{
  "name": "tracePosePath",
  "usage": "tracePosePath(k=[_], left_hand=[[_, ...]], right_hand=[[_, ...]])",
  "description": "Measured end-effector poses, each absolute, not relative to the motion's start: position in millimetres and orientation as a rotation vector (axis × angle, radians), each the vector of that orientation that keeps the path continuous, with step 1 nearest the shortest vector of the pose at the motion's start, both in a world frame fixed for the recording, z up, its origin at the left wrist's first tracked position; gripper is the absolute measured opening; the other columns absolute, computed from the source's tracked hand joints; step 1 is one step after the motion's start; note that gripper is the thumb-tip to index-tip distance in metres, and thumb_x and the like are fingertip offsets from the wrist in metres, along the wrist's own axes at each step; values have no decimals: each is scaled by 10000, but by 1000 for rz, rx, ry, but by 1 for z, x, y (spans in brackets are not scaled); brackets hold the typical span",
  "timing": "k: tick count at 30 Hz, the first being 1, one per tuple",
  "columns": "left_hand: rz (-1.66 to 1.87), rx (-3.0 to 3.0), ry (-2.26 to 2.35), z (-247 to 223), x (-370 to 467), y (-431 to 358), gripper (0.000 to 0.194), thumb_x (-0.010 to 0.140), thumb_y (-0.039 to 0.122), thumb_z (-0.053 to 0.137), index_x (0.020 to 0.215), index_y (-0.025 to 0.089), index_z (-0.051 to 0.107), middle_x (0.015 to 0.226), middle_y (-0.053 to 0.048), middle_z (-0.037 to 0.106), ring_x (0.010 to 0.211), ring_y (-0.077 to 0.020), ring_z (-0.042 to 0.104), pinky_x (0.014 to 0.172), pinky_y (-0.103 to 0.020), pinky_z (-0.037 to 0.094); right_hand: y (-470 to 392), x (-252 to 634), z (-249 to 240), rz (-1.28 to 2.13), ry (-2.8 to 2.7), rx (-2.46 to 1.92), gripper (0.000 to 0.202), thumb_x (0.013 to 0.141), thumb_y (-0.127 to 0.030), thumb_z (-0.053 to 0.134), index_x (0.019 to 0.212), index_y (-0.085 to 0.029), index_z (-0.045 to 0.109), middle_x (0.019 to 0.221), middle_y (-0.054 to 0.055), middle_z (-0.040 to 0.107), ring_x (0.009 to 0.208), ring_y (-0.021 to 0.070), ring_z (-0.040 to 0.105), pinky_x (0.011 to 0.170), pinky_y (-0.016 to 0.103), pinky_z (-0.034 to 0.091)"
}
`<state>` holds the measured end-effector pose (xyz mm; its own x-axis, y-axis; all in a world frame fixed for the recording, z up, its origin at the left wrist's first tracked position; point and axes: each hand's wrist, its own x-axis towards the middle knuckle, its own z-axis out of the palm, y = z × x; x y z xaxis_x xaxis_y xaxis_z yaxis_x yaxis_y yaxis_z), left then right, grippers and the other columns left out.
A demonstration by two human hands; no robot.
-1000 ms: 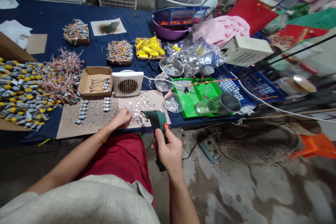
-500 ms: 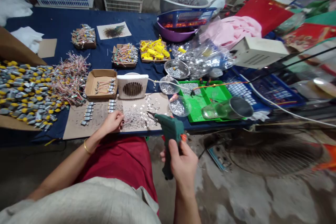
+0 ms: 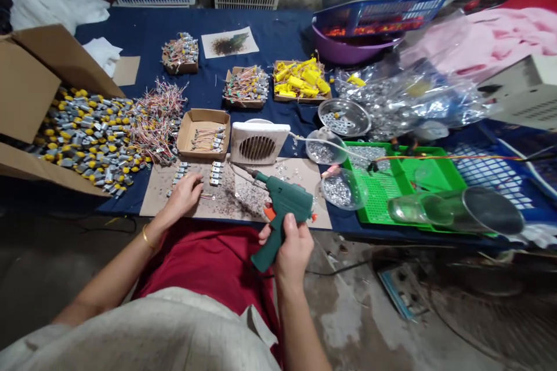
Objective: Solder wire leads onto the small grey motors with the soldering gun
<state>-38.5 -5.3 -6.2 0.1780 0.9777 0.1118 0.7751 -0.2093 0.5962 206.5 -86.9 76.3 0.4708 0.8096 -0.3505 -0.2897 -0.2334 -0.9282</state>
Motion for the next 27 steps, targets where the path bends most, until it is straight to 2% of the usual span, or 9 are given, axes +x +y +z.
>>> tracePosePath(k=[5, 8, 13, 18, 21, 24, 27], left_hand=[[514, 2209, 1476, -1, -28, 38, 386, 909, 172, 463, 1286, 111, 522, 1328, -151, 548, 1211, -251, 527, 1074, -390, 405], [441, 2307, 1449, 1, -24, 50, 384, 923, 163, 438, 1295, 113, 516, 1395, -162, 495, 1241, -270, 504, 1099, -429, 373], [412, 2279, 1394, -4, -20, 53, 334, 915, 197, 486, 1233, 125, 554, 1286, -141, 552, 1191, -250, 535, 1060, -391, 422], [496, 2184, 1383, -6, -8, 38, 335, 898, 173, 503, 1225, 131, 562, 1310, -135, 544, 1252, -227, 503, 1101, -363, 388], [583, 2109, 1387, 1, -12, 26, 321, 900, 170, 496, 1210, 136, 573, 1283, -130, 572, 1197, -220, 537, 1059, -362, 416], [576, 2100, 1482, 8, -28, 15, 234, 910, 212, 501, 1108, 155, 612, 1147, -109, 611, 1074, -219, 563, 985, -373, 442], [352, 2178, 1524, 11, -43, 5, 146, 881, 263, 578, 978, 172, 638, 1048, -98, 616, 1061, -253, 528, 975, -419, 411]], right_hand=[[-98, 218, 74, 1035, -432, -1516, 464, 724, -623, 676, 822, -188, 545, 470, -19, 608, 332, 149, 527, 312, 236, 413], [-103, 225, 70, 990, -426, -1512, 462, 724, -620, 676, 814, -185, 546, 466, -12, 614, 333, 155, 534, 316, 240, 419], [-105, 234, 69, 1001, -441, -1518, 456, 721, -621, 678, 782, -184, 560, 456, -2, 612, 320, 152, 525, 313, 242, 420], [-103, 233, 74, 1029, -460, -1527, 480, 690, -644, 693, 752, -185, 567, 462, 12, 618, 334, 168, 542, 330, 269, 453], [-105, 232, 71, 1024, -463, -1524, 471, 703, -633, 690, 760, -179, 574, 459, 7, 610, 339, 162, 538, 321, 255, 433], [-109, 235, 65, 1009, -478, -1484, 439, 753, -599, 656, 819, -169, 595, 510, 19, 643, 356, 161, 546, 333, 260, 438], [-109, 236, 62, 1006, -531, -1432, 415, 771, -571, 641, 849, -163, 614, 548, 29, 664, 370, 165, 557, 338, 267, 442]])
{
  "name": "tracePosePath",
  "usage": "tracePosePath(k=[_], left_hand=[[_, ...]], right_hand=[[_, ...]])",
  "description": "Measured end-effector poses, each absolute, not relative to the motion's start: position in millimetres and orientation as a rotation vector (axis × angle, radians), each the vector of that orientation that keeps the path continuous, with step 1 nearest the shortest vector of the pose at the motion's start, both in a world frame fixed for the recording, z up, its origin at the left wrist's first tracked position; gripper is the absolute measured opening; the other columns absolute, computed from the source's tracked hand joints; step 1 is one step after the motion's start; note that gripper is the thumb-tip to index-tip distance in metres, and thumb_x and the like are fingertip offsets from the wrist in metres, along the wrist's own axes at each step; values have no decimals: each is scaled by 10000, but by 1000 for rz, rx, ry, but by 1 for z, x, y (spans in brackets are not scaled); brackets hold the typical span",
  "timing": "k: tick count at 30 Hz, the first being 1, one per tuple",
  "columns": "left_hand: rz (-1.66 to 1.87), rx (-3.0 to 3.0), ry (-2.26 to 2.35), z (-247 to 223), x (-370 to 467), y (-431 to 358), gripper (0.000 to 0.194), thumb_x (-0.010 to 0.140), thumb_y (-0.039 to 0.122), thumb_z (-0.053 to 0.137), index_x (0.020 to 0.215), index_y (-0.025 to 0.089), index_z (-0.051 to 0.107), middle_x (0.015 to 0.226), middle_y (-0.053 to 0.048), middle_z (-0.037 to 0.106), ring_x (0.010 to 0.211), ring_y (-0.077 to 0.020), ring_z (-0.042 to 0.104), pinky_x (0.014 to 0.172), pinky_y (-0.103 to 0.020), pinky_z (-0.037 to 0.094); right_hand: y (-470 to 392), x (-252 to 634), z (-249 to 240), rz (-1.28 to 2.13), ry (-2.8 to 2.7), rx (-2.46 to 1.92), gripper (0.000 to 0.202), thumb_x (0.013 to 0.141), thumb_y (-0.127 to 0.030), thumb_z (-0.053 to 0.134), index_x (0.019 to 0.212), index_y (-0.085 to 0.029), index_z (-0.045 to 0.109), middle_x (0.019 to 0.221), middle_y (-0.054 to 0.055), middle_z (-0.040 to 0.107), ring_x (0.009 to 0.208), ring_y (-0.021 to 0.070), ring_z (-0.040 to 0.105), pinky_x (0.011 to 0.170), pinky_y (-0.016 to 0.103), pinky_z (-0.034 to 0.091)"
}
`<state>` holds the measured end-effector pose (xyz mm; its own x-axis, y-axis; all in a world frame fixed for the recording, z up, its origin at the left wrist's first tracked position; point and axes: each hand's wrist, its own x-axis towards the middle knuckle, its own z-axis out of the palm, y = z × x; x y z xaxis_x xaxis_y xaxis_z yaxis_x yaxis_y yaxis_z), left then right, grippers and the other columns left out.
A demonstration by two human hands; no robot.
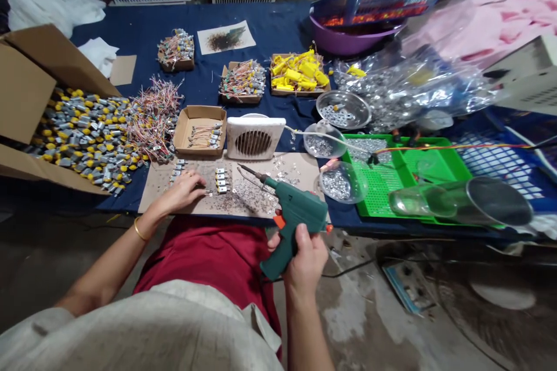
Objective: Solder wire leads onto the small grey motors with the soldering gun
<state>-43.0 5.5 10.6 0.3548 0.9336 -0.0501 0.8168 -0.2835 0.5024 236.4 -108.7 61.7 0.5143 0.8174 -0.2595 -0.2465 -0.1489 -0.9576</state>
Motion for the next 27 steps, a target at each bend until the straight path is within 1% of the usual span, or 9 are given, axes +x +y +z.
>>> tracePosePath(k=[2, 4, 8, 11, 14, 17, 21, 24, 27], left_hand=[[270, 2169, 1520, 11, -47, 1, 113, 869, 275, 598, 906, 177, 642, 1020, -92, 627, 1062, -261, 517, 981, -437, 388], [314, 2062, 1488, 14, -47, -2, 119, 868, 275, 587, 836, 173, 640, 955, -77, 650, 1013, -239, 539, 958, -405, 399], [465, 1543, 1360, 20, -39, -8, 205, 838, 350, 583, 822, 151, 631, 744, -28, 650, 699, -137, 563, 679, -243, 446], [529, 1258, 1303, 20, -24, -15, 301, 789, 433, 615, 828, 134, 615, 662, -5, 619, 563, -97, 513, 540, -199, 387], [615, 1198, 1285, 16, -4, -22, 286, 742, 404, 665, 805, 128, 622, 648, 2, 615, 562, -91, 516, 541, -198, 392], [678, 1129, 1237, 16, 10, -29, 243, 707, 349, 712, 757, 125, 632, 643, 5, 626, 582, -90, 534, 579, -205, 422], [695, 850, 1025, 22, 12, -35, 321, 691, 403, 769, 731, 113, 637, 640, -7, 647, 586, -88, 561, 616, -218, 462], [646, 699, 891, 25, 11, -36, 392, 657, 422, 819, 788, 88, 663, 717, -42, 680, 647, -100, 612, 647, -225, 496], [632, 604, 896, 23, 15, -38, 441, 626, 397, 854, 849, 91, 628, 738, -48, 688, 662, -118, 649, 648, -241, 530]], right_hand=[[-107, 235, 63, 1035, -559, -1426, 426, 762, -585, 646, 837, -166, 618, 504, 16, 636, 345, 166, 537, 315, 265, 420], [-105, 231, 66, 1066, -587, -1432, 434, 745, -583, 678, 845, -165, 622, 476, 5, 616, 328, 160, 520, 304, 258, 406], [-100, 216, 66, 1147, -566, -1440, 460, 713, -573, 736, 868, -153, 630, 525, 22, 651, 403, 177, 594, 366, 265, 470], [-91, 198, 62, 1191, -483, -1346, 520, 709, -622, 711, 921, -152, 646, 731, 82, 736, 608, 231, 704, 516, 325, 573], [-80, 177, 62, 1211, -465, -1185, 526, 764, -644, 642, 1001, -174, 654, 959, 97, 749, 856, 252, 727, 707, 380, 612], [-73, 161, 60, 1271, -454, -1059, 485, 787, -628, 625, 1019, -203, 662, 1032, 78, 738, 966, 251, 709, 811, 407, 605], [-73, 159, 53, 1292, -375, -1030, 452, 759, -578, 687, 1003, -197, 675, 1014, 76, 741, 962, 259, 710, 853, 425, 598], [-76, 166, 47, 1317, -316, -1004, 462, 748, -571, 706, 998, -184, 681, 979, 76, 748, 908, 260, 724, 883, 451, 585], [-80, 170, 44, 1353, -284, -984, 445, 738, -571, 718, 954, -183, 687, 915, 61, 753, 881, 256, 728, 896, 461, 575]])
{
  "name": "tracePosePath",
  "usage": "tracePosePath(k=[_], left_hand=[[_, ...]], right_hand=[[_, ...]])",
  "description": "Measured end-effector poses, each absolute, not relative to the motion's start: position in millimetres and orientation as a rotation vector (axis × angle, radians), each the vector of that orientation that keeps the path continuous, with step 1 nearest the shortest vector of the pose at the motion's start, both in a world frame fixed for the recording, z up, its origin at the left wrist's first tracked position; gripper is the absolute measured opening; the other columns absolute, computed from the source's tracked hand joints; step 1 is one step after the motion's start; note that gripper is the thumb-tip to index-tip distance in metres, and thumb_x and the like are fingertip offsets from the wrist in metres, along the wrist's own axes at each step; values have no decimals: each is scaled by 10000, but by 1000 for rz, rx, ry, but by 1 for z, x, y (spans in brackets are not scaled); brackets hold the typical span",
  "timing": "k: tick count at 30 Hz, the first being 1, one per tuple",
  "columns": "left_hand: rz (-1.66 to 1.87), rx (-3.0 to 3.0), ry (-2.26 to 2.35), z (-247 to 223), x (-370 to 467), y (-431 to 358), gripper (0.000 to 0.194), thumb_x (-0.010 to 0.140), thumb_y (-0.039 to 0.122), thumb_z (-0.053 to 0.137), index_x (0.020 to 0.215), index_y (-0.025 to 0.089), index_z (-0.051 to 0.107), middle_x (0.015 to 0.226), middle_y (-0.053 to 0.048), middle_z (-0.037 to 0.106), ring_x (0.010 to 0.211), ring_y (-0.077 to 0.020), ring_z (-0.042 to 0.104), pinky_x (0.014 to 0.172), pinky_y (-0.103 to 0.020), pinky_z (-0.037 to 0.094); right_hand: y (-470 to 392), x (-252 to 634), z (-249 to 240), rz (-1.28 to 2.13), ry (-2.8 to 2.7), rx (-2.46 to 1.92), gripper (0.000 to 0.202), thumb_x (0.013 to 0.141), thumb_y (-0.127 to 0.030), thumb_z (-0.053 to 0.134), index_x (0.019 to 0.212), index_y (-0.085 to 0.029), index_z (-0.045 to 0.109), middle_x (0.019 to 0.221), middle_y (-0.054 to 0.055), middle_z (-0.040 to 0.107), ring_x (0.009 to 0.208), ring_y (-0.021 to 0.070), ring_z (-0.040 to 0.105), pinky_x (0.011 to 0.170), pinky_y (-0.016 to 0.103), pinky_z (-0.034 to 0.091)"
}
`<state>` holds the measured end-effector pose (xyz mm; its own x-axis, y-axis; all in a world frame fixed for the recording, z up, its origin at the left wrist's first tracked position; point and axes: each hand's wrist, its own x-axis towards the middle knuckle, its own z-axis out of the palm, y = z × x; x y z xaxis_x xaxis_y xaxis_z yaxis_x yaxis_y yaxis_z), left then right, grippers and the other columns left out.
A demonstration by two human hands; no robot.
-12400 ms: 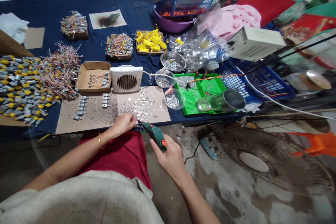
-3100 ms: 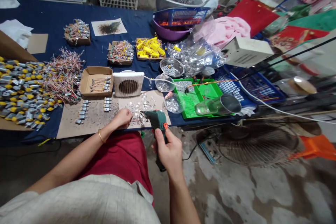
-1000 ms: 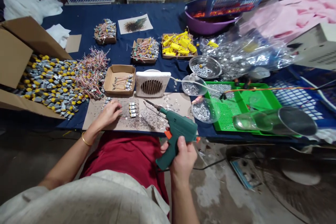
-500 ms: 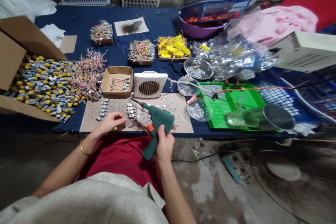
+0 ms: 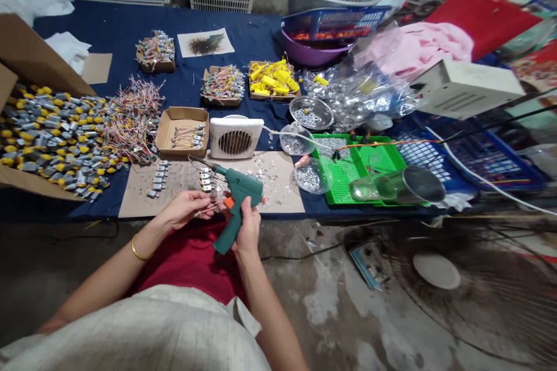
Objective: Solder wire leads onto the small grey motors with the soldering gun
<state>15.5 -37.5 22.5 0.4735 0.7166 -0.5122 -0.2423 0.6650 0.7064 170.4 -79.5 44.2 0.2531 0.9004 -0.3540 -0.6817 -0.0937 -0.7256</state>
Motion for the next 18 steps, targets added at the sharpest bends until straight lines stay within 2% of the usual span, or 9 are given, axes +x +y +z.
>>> tracePosePath(k=[5, 9, 13, 18], left_hand=[[679, 704, 1070, 18, 25, -42, 426, 695, 354, 815, 922, 139, 525, 643, 5, 644, 540, -113, 620, 552, -248, 526], [609, 887, 972, 20, 23, -47, 407, 725, 441, 769, 900, 115, 598, 771, -22, 649, 623, -87, 598, 609, -228, 519], [608, 1043, 979, 22, 19, -50, 393, 754, 484, 727, 862, 112, 658, 796, -35, 652, 636, -92, 569, 628, -233, 497], [788, 1309, 1118, 22, 14, -47, 317, 770, 449, 708, 822, 140, 753, 978, -94, 661, 921, -185, 613, 770, -266, 520]], right_hand=[[-84, 172, 44, 1393, -253, -978, 454, 727, -591, 724, 933, -188, 691, 868, 51, 752, 859, 262, 731, 856, 446, 587], [-85, 172, 44, 1396, -263, -966, 488, 715, -589, 738, 973, -178, 697, 944, 78, 757, 853, 276, 734, 851, 454, 586], [-84, 169, 43, 1365, -285, -953, 479, 734, -576, 729, 987, -170, 704, 977, 94, 754, 902, 279, 725, 876, 457, 575], [-85, 166, 40, 1362, -296, -971, 446, 744, -553, 728, 963, -164, 723, 993, 87, 750, 906, 255, 719, 890, 438, 575]])
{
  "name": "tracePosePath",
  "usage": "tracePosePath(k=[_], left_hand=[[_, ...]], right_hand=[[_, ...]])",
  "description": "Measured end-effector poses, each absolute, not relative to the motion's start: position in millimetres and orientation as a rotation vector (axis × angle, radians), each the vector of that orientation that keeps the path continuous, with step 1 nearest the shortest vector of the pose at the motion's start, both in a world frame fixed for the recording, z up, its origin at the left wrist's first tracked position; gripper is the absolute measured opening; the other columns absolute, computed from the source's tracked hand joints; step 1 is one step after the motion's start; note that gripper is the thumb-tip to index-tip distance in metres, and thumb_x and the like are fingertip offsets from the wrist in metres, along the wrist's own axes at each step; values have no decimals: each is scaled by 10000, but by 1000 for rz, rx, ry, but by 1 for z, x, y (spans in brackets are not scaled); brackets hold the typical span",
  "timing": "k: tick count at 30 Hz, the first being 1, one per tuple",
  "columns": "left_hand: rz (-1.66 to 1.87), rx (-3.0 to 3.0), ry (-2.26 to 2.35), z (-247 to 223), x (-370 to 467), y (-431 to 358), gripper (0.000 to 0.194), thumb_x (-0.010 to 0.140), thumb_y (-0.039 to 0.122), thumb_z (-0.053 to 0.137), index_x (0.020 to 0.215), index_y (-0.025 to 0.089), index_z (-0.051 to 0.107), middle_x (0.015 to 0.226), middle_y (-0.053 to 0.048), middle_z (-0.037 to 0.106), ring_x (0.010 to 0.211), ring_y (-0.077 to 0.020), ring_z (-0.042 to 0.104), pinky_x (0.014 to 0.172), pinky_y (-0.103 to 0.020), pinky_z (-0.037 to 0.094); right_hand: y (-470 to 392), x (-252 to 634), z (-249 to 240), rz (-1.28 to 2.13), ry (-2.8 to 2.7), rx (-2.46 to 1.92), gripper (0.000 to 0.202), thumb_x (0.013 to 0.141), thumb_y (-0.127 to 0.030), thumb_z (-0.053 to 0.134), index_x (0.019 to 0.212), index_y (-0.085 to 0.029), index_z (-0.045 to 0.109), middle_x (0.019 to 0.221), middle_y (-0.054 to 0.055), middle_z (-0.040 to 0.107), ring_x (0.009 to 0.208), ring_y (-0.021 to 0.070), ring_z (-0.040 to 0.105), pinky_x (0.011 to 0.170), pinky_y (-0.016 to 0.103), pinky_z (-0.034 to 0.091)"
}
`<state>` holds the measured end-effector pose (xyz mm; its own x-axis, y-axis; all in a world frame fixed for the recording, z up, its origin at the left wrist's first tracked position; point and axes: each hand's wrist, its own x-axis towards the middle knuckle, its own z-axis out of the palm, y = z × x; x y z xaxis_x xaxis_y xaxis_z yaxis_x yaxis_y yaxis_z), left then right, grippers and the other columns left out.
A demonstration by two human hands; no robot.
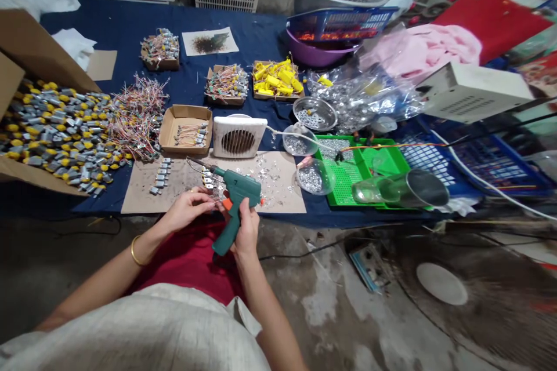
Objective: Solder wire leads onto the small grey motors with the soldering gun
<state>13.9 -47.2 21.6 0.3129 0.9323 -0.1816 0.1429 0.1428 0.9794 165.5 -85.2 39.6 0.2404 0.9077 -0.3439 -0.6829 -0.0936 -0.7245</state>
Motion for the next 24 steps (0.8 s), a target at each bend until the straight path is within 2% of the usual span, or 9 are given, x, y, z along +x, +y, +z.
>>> tracePosePath(k=[4, 8, 12, 15, 18, 21, 24], left_hand=[[742, 1081, 1092, 18, 13, -47, 379, 725, 489, 732, 840, 128, 738, 857, -69, 676, 739, -149, 621, 641, -257, 538], [738, 868, 1121, 11, 7, -42, 414, 640, 455, 792, 849, 113, 692, 766, -39, 672, 659, -124, 610, 580, -238, 531], [626, 1035, 1238, 4, -11, -25, 258, 712, 337, 701, 839, 115, 664, 652, -2, 635, 542, -102, 560, 494, -202, 443], [515, 1345, 1352, 0, -22, -11, 150, 758, 235, 601, 810, 117, 677, 640, -7, 655, 545, -105, 552, 531, -205, 408], [488, 1595, 1441, -4, -22, -2, 156, 770, 190, 551, 767, 121, 691, 700, -27, 693, 660, -131, 602, 639, -220, 424], [486, 1634, 1471, -7, -17, -1, 193, 795, 235, 542, 772, 127, 701, 736, -32, 710, 703, -146, 618, 670, -225, 426], [521, 1594, 1491, -9, -13, 0, 231, 811, 303, 554, 780, 134, 707, 741, -31, 709, 708, -152, 617, 658, -225, 418]], right_hand=[[-83, 160, 39, 1377, -329, -1002, 453, 753, -577, 704, 948, -168, 719, 1002, 88, 748, 930, 256, 715, 903, 442, 570], [-85, 165, 45, 1307, -339, -1032, 471, 745, -573, 714, 990, -170, 697, 998, 87, 745, 945, 262, 710, 845, 436, 591], [-102, 195, 57, 1082, -446, -1252, 490, 716, -565, 743, 969, -149, 687, 902, 87, 745, 781, 246, 720, 678, 384, 610], [-119, 219, 63, 1058, -595, -1486, 507, 705, -619, 717, 825, -127, 685, 666, 80, 705, 545, 216, 664, 502, 331, 556], [-130, 229, 67, 960, -875, -1700, 494, 729, -634, 675, 609, -158, 621, 483, 41, 599, 417, 174, 555, 409, 288, 460], [-130, 226, 70, 739, -1212, -1770, 523, 776, -602, 633, 468, -199, 507, 430, 18, 527, 411, 142, 494, 435, 271, 427], [-123, 219, 74, 663, -1416, -1751, 531, 850, -571, 551, 468, -209, 486, 443, 17, 528, 443, 139, 495, 485, 269, 429]])
